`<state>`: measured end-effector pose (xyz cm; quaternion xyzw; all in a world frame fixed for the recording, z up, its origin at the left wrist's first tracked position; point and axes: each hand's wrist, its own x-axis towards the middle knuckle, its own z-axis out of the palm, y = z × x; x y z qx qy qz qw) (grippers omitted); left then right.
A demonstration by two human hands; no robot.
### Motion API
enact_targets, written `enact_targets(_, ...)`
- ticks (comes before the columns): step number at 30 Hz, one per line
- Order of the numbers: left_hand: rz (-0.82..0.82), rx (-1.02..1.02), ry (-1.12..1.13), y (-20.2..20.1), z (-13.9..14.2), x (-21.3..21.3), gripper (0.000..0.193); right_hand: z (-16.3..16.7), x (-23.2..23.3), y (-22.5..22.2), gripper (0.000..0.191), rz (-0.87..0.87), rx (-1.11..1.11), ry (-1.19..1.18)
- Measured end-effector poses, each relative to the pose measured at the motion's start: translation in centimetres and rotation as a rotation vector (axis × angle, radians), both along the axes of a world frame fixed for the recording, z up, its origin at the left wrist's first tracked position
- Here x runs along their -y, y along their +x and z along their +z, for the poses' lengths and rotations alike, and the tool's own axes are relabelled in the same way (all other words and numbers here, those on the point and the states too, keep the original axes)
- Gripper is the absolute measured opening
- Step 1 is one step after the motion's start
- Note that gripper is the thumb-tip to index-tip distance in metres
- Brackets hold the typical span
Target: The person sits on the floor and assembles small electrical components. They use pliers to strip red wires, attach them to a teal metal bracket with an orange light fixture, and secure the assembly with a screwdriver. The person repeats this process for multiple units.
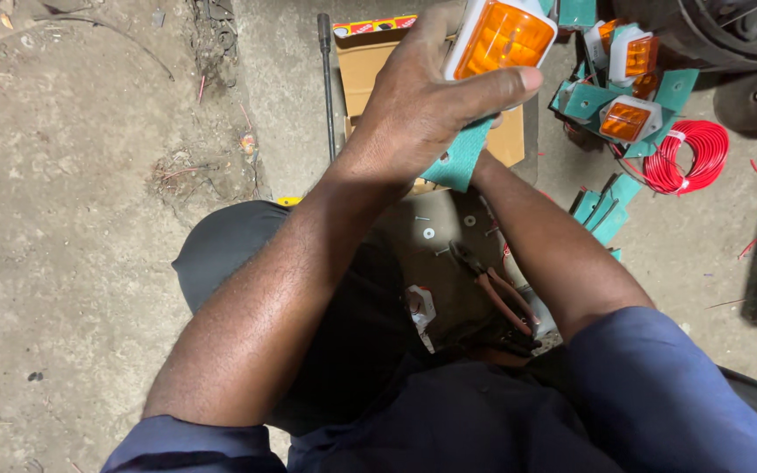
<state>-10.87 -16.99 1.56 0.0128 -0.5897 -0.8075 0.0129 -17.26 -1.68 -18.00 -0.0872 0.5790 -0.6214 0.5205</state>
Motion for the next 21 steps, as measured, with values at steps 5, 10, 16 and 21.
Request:
enact_targets(5, 0.012, -0.018, 0.013, -0.1, -0.3, 0.0, 0.067, -0.8, 0.0, 0.1, 0.051, 0.011, -0.028, -0.003)
enact_targets(10, 0.002, 0.066, -0.051, -0.5, -0.4, 0.0, 0.067, -1.6, 0.4, 1.1, 0.054, -0.117, 0.061, -0.095)
enact_targets(16, 0.039, 0.127, -0.018, -1.4, -0.8, 0.0, 0.078, -3.2, 3.0, 3.0, 0.051, -0.552, 0.801, -0.743)
enact_targets(21, 0.05, 0.152, -0.065, -1.6, -1.2, 0.2, 0.079, -3.8, 4.1, 2.4, 0.047, -0.514, 0.611, -0.561)
